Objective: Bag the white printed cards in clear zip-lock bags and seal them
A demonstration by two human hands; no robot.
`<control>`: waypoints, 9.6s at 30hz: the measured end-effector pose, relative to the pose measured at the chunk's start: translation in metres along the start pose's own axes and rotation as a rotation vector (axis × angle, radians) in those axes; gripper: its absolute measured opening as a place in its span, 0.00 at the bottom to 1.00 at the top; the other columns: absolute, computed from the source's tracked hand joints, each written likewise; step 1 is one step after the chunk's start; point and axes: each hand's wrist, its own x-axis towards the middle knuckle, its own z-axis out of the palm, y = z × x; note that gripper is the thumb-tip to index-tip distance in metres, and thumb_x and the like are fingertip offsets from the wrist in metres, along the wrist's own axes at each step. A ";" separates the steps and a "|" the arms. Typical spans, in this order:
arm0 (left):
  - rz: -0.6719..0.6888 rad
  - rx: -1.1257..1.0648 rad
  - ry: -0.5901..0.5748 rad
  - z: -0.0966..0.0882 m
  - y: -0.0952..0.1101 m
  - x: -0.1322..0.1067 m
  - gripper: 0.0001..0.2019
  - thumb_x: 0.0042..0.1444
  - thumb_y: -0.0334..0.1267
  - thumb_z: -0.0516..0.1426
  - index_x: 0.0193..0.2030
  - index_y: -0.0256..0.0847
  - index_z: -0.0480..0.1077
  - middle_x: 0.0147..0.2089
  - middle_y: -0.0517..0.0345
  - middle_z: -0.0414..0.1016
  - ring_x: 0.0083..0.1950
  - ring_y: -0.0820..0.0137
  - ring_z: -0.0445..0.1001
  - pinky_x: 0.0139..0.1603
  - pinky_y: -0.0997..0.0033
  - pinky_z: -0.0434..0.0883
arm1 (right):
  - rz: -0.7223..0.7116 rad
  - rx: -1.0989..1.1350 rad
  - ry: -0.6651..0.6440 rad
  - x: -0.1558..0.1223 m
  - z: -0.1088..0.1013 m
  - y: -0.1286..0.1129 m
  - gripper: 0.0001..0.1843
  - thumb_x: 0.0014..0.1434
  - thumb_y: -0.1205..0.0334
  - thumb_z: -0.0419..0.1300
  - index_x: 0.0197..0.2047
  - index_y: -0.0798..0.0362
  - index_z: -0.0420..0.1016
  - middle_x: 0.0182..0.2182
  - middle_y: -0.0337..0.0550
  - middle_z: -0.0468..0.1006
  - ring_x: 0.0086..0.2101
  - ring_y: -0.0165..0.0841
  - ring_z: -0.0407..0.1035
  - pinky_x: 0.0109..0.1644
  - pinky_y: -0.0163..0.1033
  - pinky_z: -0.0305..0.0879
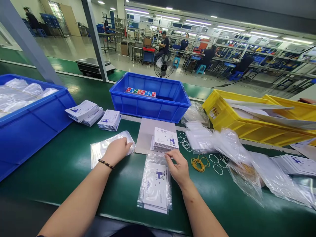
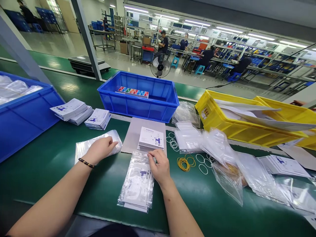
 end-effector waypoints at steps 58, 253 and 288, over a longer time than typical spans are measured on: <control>0.167 -0.888 -0.119 0.034 0.056 -0.020 0.13 0.51 0.44 0.48 0.21 0.40 0.62 0.20 0.62 0.62 0.24 0.72 0.61 0.27 0.73 0.60 | -0.109 -0.170 -0.262 -0.008 0.015 -0.009 0.13 0.60 0.66 0.46 0.34 0.52 0.71 0.24 0.43 0.70 0.26 0.32 0.65 0.31 0.36 0.62; 0.353 -0.425 -0.309 0.025 0.059 -0.016 0.31 0.56 0.54 0.45 0.65 0.45 0.48 0.22 0.64 0.61 0.26 0.70 0.62 0.26 0.74 0.55 | 0.566 0.349 0.098 0.002 0.000 0.040 0.31 0.51 0.46 0.56 0.56 0.52 0.65 0.58 0.49 0.61 0.57 0.42 0.56 0.61 0.49 0.51; 0.412 -0.755 -0.382 0.026 0.056 -0.023 0.08 0.49 0.38 0.55 0.25 0.40 0.73 0.33 0.57 0.71 0.37 0.68 0.69 0.39 0.71 0.67 | 0.579 0.511 0.203 0.005 -0.020 0.017 0.15 0.45 0.58 0.63 0.37 0.54 0.78 0.25 0.40 0.77 0.22 0.28 0.66 0.24 0.35 0.66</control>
